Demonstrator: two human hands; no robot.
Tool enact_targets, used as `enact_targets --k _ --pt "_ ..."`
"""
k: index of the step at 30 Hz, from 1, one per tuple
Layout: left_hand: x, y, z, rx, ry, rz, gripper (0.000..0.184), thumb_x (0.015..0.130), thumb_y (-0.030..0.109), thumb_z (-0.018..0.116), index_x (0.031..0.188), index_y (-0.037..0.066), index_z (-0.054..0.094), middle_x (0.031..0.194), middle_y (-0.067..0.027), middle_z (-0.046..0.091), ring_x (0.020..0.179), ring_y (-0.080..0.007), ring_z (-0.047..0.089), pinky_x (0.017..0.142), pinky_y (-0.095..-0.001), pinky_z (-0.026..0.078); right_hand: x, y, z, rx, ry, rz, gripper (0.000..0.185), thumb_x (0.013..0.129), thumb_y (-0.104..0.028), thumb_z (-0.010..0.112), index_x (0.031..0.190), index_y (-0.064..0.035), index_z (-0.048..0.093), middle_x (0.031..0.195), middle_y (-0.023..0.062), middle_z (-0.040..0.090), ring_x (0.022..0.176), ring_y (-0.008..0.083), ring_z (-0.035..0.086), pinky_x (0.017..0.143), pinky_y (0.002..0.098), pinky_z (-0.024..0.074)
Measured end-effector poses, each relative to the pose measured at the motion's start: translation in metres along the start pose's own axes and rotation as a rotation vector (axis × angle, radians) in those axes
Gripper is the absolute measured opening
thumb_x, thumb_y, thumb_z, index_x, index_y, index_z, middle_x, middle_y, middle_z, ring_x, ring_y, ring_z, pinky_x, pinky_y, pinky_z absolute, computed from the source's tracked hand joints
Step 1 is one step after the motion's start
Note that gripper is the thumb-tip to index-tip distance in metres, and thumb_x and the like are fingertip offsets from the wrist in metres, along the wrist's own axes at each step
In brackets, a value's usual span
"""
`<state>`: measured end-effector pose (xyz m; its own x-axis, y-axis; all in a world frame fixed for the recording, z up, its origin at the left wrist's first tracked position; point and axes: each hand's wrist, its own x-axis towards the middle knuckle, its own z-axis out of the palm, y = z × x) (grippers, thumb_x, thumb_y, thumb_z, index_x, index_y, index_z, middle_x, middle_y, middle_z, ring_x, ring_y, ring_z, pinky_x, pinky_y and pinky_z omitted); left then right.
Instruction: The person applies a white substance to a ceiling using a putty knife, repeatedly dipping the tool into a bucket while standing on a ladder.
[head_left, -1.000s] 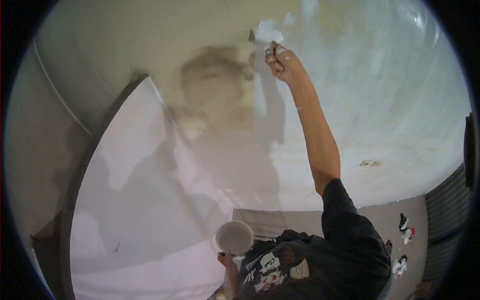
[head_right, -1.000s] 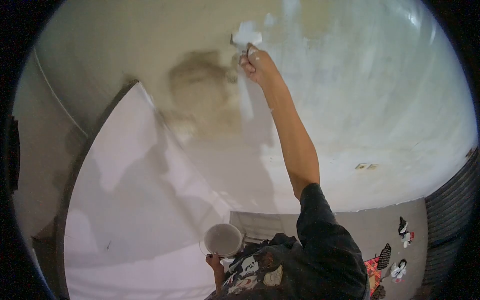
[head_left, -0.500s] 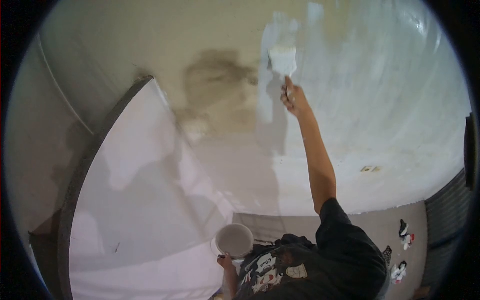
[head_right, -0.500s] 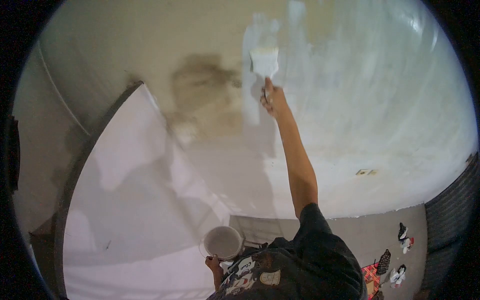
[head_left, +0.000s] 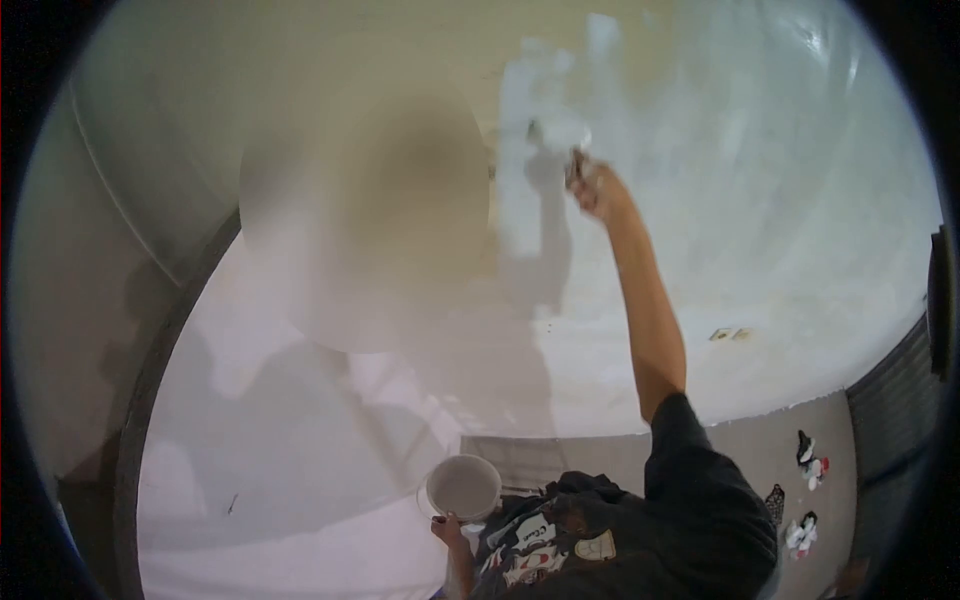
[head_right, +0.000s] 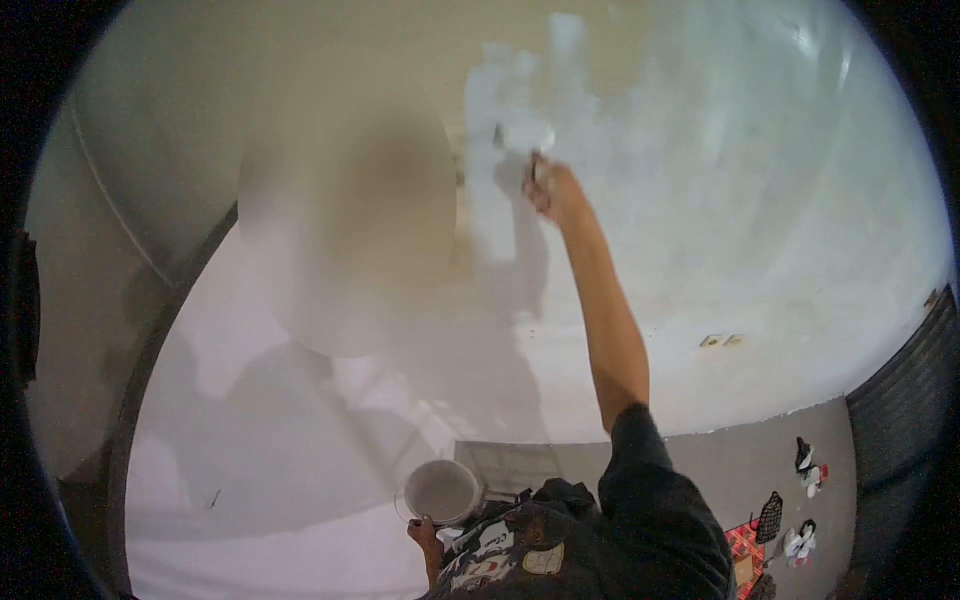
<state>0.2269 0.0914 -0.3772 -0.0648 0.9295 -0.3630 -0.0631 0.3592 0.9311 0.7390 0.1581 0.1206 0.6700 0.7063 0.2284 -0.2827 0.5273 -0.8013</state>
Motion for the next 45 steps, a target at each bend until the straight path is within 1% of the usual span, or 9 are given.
enact_targets --k 4,6,11,14,20,30,33,36,45 --pt "0.011 -0.017 -0.006 0.021 -0.007 0.013 0.018 0.068 0.006 0.056 0.068 0.0 0.038 0.065 -0.0094 0.046 0.053 -0.016 0.048 0.045 -0.0304 0.044 0.05 -0.099 0.058 -0.198 -0.193 0.045 0.01 0.082 -0.012 0.045 0.076 -0.0039 0.046 0.071 0.0072 0.049 0.048 0.0073 0.041 0.029 0.0145 0.0273" --pt "0.011 -0.011 -0.001 0.114 0.028 -0.011 0.018 0.067 0.005 0.056 0.067 0.0 0.039 0.063 -0.0088 0.046 0.054 -0.0159 0.048 0.045 -0.0303 0.044 0.041 -0.126 0.105 -0.177 -0.006 0.011 0.012 0.084 -0.008 0.039 0.074 -0.003 0.043 0.068 0.0072 0.048 0.044 0.0059 0.037 0.027 0.0138 0.0219" --pt "0.006 -0.003 0.002 0.143 0.047 -0.011 0.019 0.067 0.003 0.058 0.065 0.001 0.04 0.061 -0.0076 0.047 0.053 -0.0152 0.047 0.045 -0.0294 0.042 0.081 -0.154 0.113 -0.238 -0.257 -0.269 0.013 0.084 -0.018 0.042 0.085 -0.0052 0.041 0.057 -0.0011 0.036 0.04 0.0033 0.029 0.028 0.015 0.0188" --pt "0.008 -0.008 0.003 0.288 0.073 0.003 0.019 0.067 0.002 0.059 0.064 0.001 0.04 0.061 -0.0075 0.047 0.052 -0.0148 0.046 0.044 -0.029 0.04 0.053 -0.114 0.103 -0.11 -0.135 -0.223 0.014 0.085 -0.018 0.044 0.077 -0.006 0.044 0.064 0.0061 0.047 0.046 0.0073 0.04 0.026 0.0174 0.0226" --pt "0.013 -0.006 0.002 0.263 0.057 0.022 0.019 0.065 0.002 0.06 0.064 0.001 0.041 0.063 -0.0065 0.047 0.054 -0.0143 0.045 0.046 -0.0285 0.039 0.035 -0.015 0.06 -0.372 0.028 0.02 0.034 0.082 -0.036 0.047 0.066 -0.0057 0.044 0.053 0.0028 0.043 0.034 0.0079 0.033 0.027 0.0187 0.0205" --pt "-0.004 0.009 0.005 -0.003 0.033 0.092 0.023 0.061 0.001 0.063 0.063 0.001 0.039 0.058 -0.0051 0.044 0.051 -0.013 0.042 0.044 -0.0284 0.037 -0.011 0.08 -0.025 0.133 -0.007 0.437 0.031 0.083 -0.032 0.047 0.07 -0.0036 0.045 0.058 0.0025 0.042 0.04 0.0082 0.035 0.027 0.0187 0.0197" --pt "0.007 -0.003 0.005 0.073 -0.004 0.04 0.018 0.066 0.008 0.058 0.069 0.0 0.042 0.065 -0.0066 0.047 0.057 -0.0142 0.044 0.05 -0.0293 0.038 -0.029 0.03 0.0 0.055 0.171 0.308 0.025 0.082 -0.028 0.048 0.079 -0.0037 0.047 0.061 0.0033 0.045 0.044 0.0083 0.039 0.027 0.0173 0.0204" --pt "0.012 -0.023 -0.01 0.103 -0.047 0.073 0.019 0.067 0.011 0.058 0.07 0.0 0.043 0.067 -0.0077 0.048 0.059 -0.0146 0.044 0.054 -0.0289 0.039 -0.003 -0.021 -0.002 0.097 -0.083 0.115 0.012 0.084 -0.017 0.043 0.084 -0.0058 0.046 0.066 0.0025 0.045 0.047 0.0078 0.039 0.028 0.014 0.0239" --pt "0.004 -0.003 0.006 0.157 0.127 0.01 0.025 0.061 0.003 0.063 0.063 0.0 0.038 0.058 -0.0056 0.042 0.052 -0.0129 0.04 0.045 -0.0287 0.036 0.021 -0.144 0.097 -0.08 0.04 0.043 0.018 0.084 -0.006 0.029 0.068 -0.0067 0.035 0.058 0.0001 0.032 0.042 0.0047 0.027 0.026 0.0135 0.0175"
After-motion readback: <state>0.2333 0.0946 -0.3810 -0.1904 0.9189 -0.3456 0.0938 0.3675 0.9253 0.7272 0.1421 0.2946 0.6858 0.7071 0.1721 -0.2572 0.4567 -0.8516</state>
